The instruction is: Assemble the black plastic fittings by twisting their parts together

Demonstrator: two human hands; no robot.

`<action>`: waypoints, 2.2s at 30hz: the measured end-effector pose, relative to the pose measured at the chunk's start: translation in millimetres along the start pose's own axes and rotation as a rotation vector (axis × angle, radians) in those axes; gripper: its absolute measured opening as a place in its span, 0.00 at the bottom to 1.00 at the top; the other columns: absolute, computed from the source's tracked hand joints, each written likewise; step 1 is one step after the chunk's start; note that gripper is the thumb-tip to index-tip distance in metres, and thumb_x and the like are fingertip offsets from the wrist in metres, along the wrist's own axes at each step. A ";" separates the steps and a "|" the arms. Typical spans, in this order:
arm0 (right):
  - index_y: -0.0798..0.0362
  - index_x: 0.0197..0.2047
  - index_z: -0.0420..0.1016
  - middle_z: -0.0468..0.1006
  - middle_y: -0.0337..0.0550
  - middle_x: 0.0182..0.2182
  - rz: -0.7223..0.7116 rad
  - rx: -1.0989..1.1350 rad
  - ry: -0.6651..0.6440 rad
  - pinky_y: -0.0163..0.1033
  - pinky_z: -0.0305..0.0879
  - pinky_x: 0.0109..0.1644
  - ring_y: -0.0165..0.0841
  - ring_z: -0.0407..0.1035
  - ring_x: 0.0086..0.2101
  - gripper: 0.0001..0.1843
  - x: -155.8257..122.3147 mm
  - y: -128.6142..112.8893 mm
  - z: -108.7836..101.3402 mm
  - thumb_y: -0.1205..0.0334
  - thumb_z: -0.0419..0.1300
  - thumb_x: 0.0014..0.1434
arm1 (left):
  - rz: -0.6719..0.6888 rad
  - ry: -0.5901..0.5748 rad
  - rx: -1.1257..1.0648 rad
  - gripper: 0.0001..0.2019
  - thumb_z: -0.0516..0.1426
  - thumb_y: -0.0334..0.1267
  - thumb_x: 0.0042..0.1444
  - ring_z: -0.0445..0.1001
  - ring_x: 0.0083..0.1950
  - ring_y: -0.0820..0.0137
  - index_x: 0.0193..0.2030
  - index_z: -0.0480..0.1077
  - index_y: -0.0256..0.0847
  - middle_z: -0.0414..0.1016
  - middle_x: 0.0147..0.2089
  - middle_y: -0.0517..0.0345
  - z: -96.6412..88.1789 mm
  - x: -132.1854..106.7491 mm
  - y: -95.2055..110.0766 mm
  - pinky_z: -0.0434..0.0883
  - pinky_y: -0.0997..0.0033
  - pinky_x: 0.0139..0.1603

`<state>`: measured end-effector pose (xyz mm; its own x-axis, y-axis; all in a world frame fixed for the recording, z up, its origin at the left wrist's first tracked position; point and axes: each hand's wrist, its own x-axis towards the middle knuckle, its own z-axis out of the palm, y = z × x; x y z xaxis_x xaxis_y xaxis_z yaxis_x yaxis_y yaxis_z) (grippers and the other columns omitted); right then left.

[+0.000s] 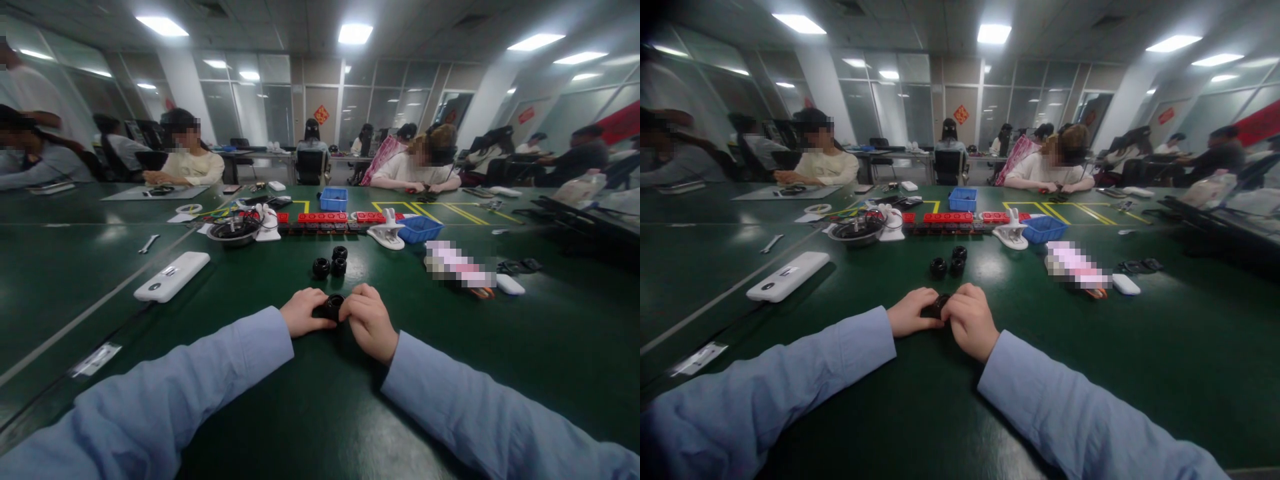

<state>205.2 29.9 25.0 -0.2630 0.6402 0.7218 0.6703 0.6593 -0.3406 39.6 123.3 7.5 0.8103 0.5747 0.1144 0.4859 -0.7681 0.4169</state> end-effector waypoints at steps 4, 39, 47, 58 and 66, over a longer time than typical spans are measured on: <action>0.55 0.36 0.68 0.71 0.45 0.33 0.205 -0.028 0.051 0.43 0.58 0.43 0.36 0.62 0.37 0.08 1.5 2.8 1.1 0.66 0.51 0.53 | 0.000 -0.012 -0.005 0.20 0.60 0.51 0.49 0.67 0.44 0.63 0.43 0.69 0.39 0.70 0.42 0.54 0.2 0.1 -0.5 0.63 0.63 0.47; 0.55 0.44 0.71 0.70 0.45 0.39 0.353 -0.231 -0.248 0.43 0.59 0.46 0.37 0.61 0.41 0.18 5.8 3.3 9.0 0.56 0.64 0.51 | 0.031 -0.004 0.008 0.16 0.58 0.48 0.51 0.67 0.44 0.62 0.40 0.69 0.38 0.70 0.42 0.53 1.2 0.1 -0.6 0.64 0.62 0.47; 0.56 0.49 0.71 0.70 0.47 0.40 0.308 -0.220 -0.251 0.45 0.59 0.49 0.38 0.60 0.43 0.20 5.9 2.0 7.8 0.59 0.62 0.52 | 0.038 0.006 0.015 0.16 0.59 0.48 0.51 0.67 0.43 0.63 0.39 0.68 0.38 0.70 0.42 0.53 2.3 0.7 -1.8 0.64 0.62 0.46; 0.53 0.51 0.71 0.69 0.46 0.41 0.236 -0.250 -0.327 0.44 0.58 0.47 0.37 0.59 0.42 0.19 8.4 -2.3 2.7 0.63 0.58 0.54 | 0.043 0.017 0.029 0.17 0.59 0.48 0.51 0.67 0.44 0.62 0.41 0.68 0.37 0.70 0.41 0.52 5.7 1.1 -6.0 0.65 0.62 0.47; 0.53 0.47 0.72 0.70 0.46 0.44 0.191 -0.222 -0.314 0.44 0.57 0.49 0.37 0.58 0.43 0.18 8.0 -5.8 6.1 0.67 0.57 0.51 | 0.021 0.004 0.048 0.16 0.59 0.43 0.51 0.67 0.44 0.62 0.43 0.68 0.36 0.70 0.43 0.51 3.4 1.1 -1.0 0.65 0.61 0.47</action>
<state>194.9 33.7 29.1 -0.2954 0.8541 0.4282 0.8516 0.4386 -0.2872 41.2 123.8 4.1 0.8193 0.5595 0.1258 0.4842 -0.7924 0.3709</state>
